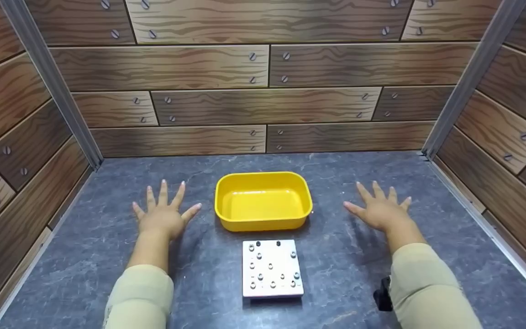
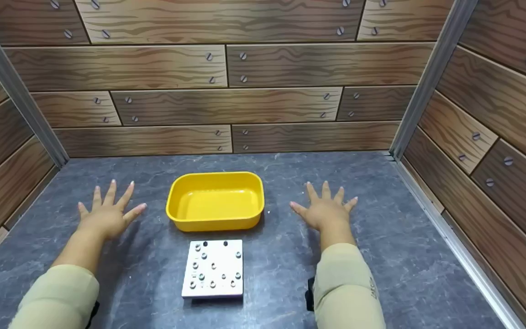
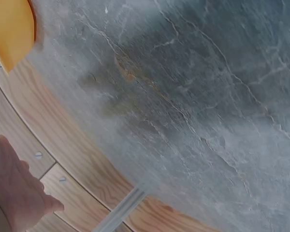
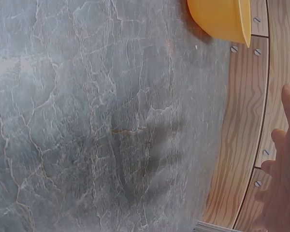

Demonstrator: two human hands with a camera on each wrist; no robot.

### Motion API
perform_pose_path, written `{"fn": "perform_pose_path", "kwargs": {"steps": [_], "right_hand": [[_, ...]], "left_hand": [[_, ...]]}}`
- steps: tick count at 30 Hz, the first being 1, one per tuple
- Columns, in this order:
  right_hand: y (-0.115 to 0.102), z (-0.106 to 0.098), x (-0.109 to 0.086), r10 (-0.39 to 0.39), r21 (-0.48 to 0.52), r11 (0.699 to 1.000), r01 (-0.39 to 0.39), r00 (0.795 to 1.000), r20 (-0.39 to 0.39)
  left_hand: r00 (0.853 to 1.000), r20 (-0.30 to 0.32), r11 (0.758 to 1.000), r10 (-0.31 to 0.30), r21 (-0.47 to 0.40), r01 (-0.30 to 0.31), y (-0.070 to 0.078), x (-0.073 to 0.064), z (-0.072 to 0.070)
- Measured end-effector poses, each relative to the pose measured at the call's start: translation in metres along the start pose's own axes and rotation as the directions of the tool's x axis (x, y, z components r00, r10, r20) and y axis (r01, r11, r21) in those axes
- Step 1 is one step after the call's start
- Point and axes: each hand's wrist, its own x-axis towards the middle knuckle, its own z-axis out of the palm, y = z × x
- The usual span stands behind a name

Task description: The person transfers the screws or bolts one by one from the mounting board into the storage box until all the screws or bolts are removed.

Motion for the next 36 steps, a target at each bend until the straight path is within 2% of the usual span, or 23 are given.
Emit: {"fn": "perform_pose_path", "kwargs": {"steps": [7, 15, 18, 22, 28, 34, 36], "right_hand": [[-0.001, 0.000, 0.003, -0.004, -0.020, 1.000, 0.004, 1.000, 0.022], [-0.006, 0.000, 0.006, -0.017, -0.027, 0.999, 0.018, 1.000, 0.023], [-0.009, 0.002, 0.008, -0.017, -0.027, 0.999, 0.017, 1.000, 0.026], [-0.012, 0.005, 0.011, -0.022, -0.028, 0.999, 0.022, 1.000, 0.023], [-0.016, 0.011, 0.013, -0.046, -0.031, 0.998, 0.046, 0.999, 0.018], [-0.020, 0.012, 0.013, -0.062, -0.011, 0.998, 0.062, 0.998, 0.034], [-0.021, 0.013, 0.014, -0.063, -0.008, 0.998, 0.063, 0.997, 0.035]], "left_hand": [[1.000, 0.015, 1.000, 0.005, -0.029, -0.005, 0.010, 0.004, 0.007], [0.999, 0.036, 0.990, -0.007, -0.139, 0.012, 0.031, 0.007, 0.019], [0.998, 0.054, 0.979, -0.010, -0.202, 0.021, 0.038, 0.009, 0.022], [0.997, 0.078, 0.952, -0.011, -0.305, 0.034, 0.044, 0.010, 0.026], [0.994, 0.095, 0.910, -0.044, -0.407, 0.080, 0.049, 0.013, 0.035], [0.992, 0.034, 0.833, -0.118, -0.540, 0.117, 0.058, 0.020, 0.042], [0.989, -0.001, 0.816, -0.146, -0.565, 0.120, 0.061, 0.022, 0.044]]}}
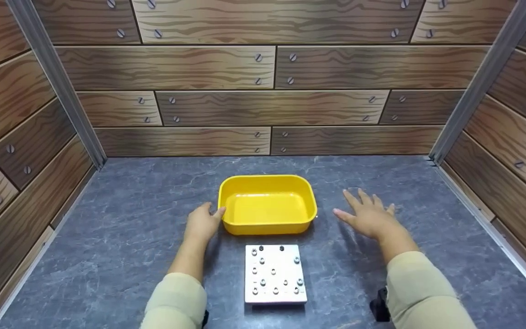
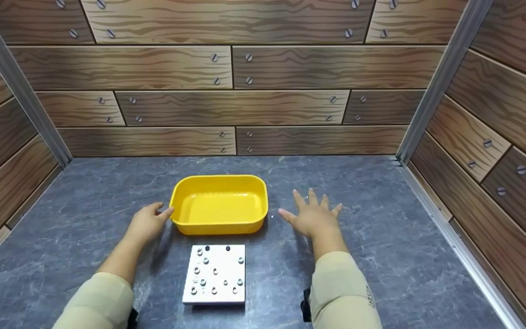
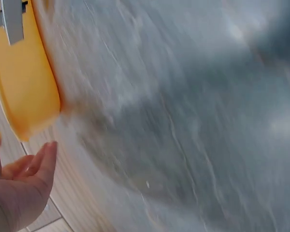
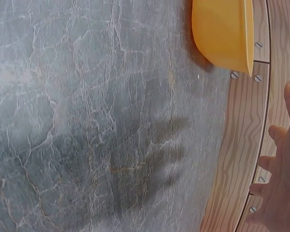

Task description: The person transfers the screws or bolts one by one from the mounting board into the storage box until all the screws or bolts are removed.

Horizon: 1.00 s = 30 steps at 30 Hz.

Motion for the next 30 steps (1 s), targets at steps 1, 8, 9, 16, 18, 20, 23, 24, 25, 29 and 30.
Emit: {"fn": "perform_pose_path", "kwargs": {"steps": [1, 8, 9, 16, 18, 20, 23, 24, 25, 29, 30], "right_hand": [[0.000, 0.000, 0.000, 0.000, 0.002, 1.000, 0.000, 1.000, 0.000], [0.002, 0.002, 0.002, 0.010, 0.040, 0.999, -0.012, 0.999, 0.036], [0.003, 0.003, 0.002, 0.014, 0.049, 0.999, -0.016, 0.999, 0.044], [0.008, 0.006, 0.003, 0.024, 0.107, 0.994, -0.032, 0.996, 0.081], [0.009, 0.006, 0.003, 0.026, 0.121, 0.992, -0.037, 0.996, 0.091], [0.009, 0.005, 0.003, 0.021, 0.125, 0.992, -0.032, 0.996, 0.091], [0.006, 0.004, 0.002, 0.011, 0.125, 0.992, -0.021, 0.997, 0.081], [0.005, 0.003, 0.002, 0.006, 0.124, 0.992, -0.015, 0.997, 0.074], [0.004, 0.003, 0.002, -0.007, 0.119, 0.993, 0.000, 0.998, 0.062], [-0.006, 0.005, 0.003, -0.075, 0.132, 0.988, 0.075, 0.997, -0.005], [-0.009, 0.007, 0.003, -0.105, 0.136, 0.985, 0.108, 0.994, -0.029]], "left_hand": [[1.000, -0.021, 1.000, -0.001, -0.010, 0.001, 0.001, 0.000, 0.002], [0.994, -0.106, 0.997, 0.003, -0.074, -0.011, 0.000, -0.003, 0.012], [0.994, -0.111, 0.996, -0.006, -0.094, -0.004, 0.000, -0.003, 0.013], [0.992, -0.031, 0.914, -0.126, -0.392, 0.104, 0.000, -0.001, 0.017], [0.987, 0.005, 0.870, -0.162, -0.472, 0.145, 0.000, 0.000, 0.018], [0.982, 0.031, 0.832, -0.185, -0.528, 0.173, 0.000, 0.001, 0.018], [0.978, 0.050, 0.797, -0.203, -0.571, 0.195, 0.001, 0.003, 0.018], [0.977, 0.054, 0.792, -0.204, -0.577, 0.197, 0.001, 0.003, 0.017], [0.977, 0.056, 0.788, -0.206, -0.582, 0.199, 0.001, 0.003, 0.017], [0.976, 0.059, 0.779, -0.209, -0.594, 0.203, 0.002, 0.003, 0.017], [0.976, 0.060, 0.780, -0.211, -0.591, 0.205, 0.003, 0.002, 0.017]]}}
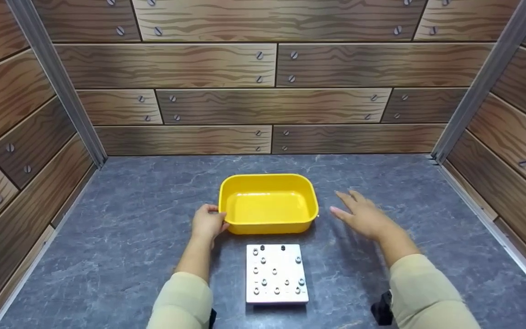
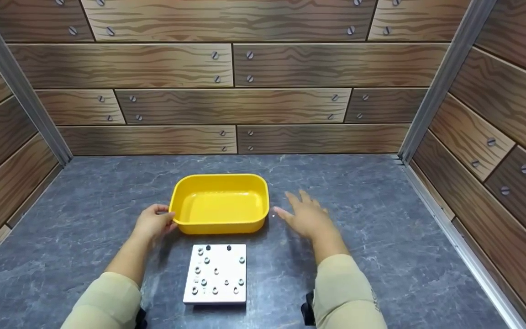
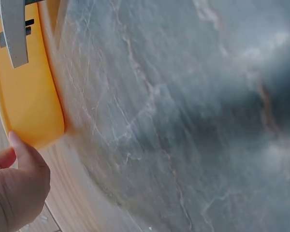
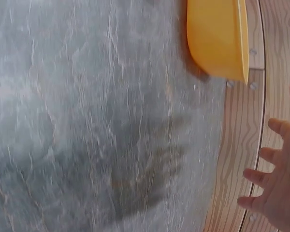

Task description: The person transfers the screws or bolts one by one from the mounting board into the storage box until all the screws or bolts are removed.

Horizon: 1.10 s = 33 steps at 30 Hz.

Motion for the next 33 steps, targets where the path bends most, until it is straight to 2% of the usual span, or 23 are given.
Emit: {"fn": "perform_pose_path", "kwargs": {"steps": [3, 8, 13, 16, 20, 24, 26, 27, 33], "right_hand": [[-0.011, 0.008, 0.003, -0.118, 0.018, 0.993, 0.120, 0.991, -0.061], [-0.033, 0.024, 0.003, -0.280, 0.000, 0.959, 0.282, 0.953, -0.119], [-0.051, 0.036, 0.001, -0.351, -0.027, 0.936, 0.351, 0.930, -0.111], [-0.058, 0.044, 0.001, -0.409, -0.050, 0.913, 0.406, 0.907, -0.101], [-0.063, 0.054, 0.001, -0.504, -0.110, 0.863, 0.493, 0.857, -0.109], [-0.066, 0.062, 0.002, -0.605, -0.209, 0.793, 0.572, 0.781, -0.159], [-0.068, 0.064, 0.002, -0.639, -0.257, 0.764, 0.592, 0.751, -0.166], [-0.069, 0.066, 0.002, -0.650, -0.274, 0.752, 0.600, 0.743, -0.158], [-0.076, 0.072, 0.000, -0.646, -0.312, 0.733, 0.605, 0.762, -0.041]], "left_hand": [[1.000, -0.008, 1.000, -0.006, 0.009, 0.006, 0.001, 0.000, 0.001], [1.000, -0.015, 1.000, 0.003, 0.018, -0.003, 0.001, -0.001, 0.003], [1.000, -0.021, 1.000, 0.014, 0.009, -0.014, 0.002, -0.001, 0.003], [1.000, -0.024, 1.000, 0.018, 0.014, -0.017, 0.001, -0.002, 0.002], [1.000, -0.026, 1.000, 0.016, 0.019, -0.016, 0.000, -0.003, 0.000], [1.000, -0.026, 1.000, 0.016, 0.021, -0.015, 0.001, -0.003, 0.000], [0.999, -0.026, 0.999, 0.020, 0.026, -0.019, 0.001, -0.003, 0.001], [0.999, -0.027, 0.999, 0.022, 0.030, -0.021, 0.001, -0.003, 0.001], [0.999, -0.036, 0.999, 0.026, 0.040, -0.025, 0.000, -0.001, 0.003]]}}
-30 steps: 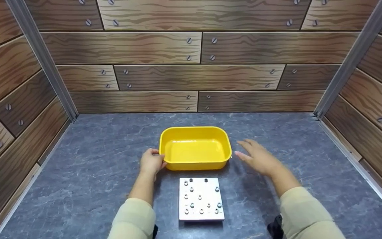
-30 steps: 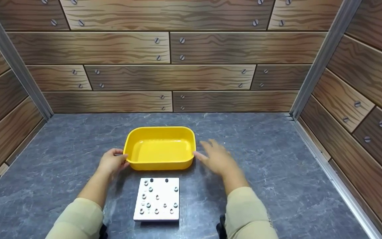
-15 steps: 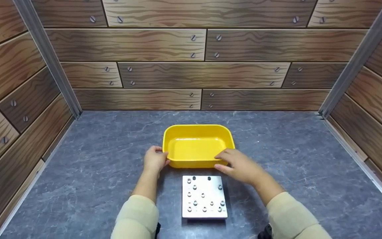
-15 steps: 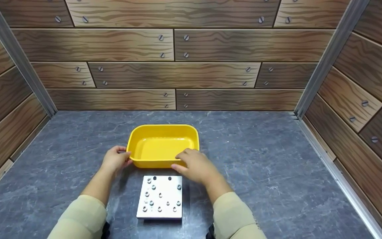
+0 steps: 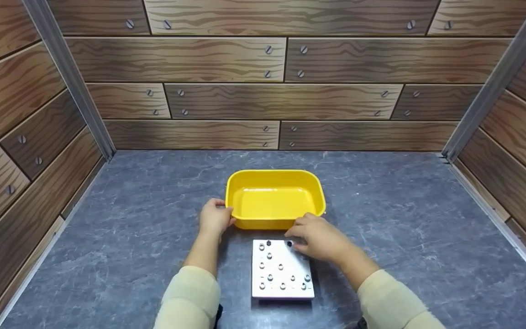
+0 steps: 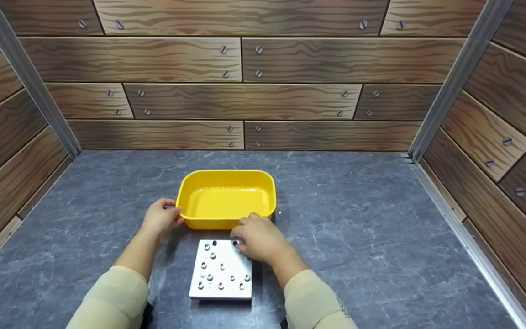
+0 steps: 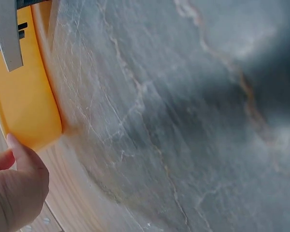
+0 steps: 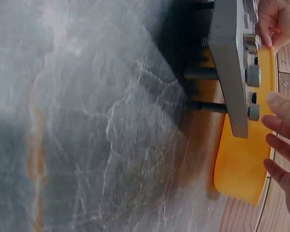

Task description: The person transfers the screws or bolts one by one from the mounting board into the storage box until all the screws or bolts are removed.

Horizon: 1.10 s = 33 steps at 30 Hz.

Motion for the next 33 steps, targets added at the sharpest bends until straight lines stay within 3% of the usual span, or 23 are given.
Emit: {"fn": "perform_pose_path", "kwargs": {"steps": [7, 13, 20, 25, 33], "right_hand": [[-0.004, 0.005, 0.001, -0.005, -0.075, 0.997, 0.008, 0.999, 0.042], [-0.007, 0.009, 0.002, -0.004, -0.101, 0.995, 0.002, 1.000, -0.017], [-0.009, 0.013, 0.004, -0.059, -0.166, 0.985, 0.046, 0.996, -0.073], [-0.009, 0.013, 0.006, -0.099, -0.173, 0.982, 0.079, 0.989, -0.110], [-0.008, 0.007, 0.009, -0.070, -0.121, 0.991, 0.061, 0.995, -0.072]], "left_hand": [[1.000, -0.003, 1.000, 0.004, -0.002, -0.004, -0.001, 0.001, 0.001], [1.000, -0.005, 1.000, 0.022, -0.013, -0.022, -0.001, -0.001, 0.001], [1.000, -0.001, 1.000, 0.012, -0.002, -0.012, -0.002, -0.003, 0.000], [1.000, -0.015, 1.000, 0.010, 0.024, -0.009, -0.002, -0.002, 0.000], [1.000, -0.017, 1.000, 0.018, 0.011, -0.018, -0.001, -0.001, 0.001]]}}
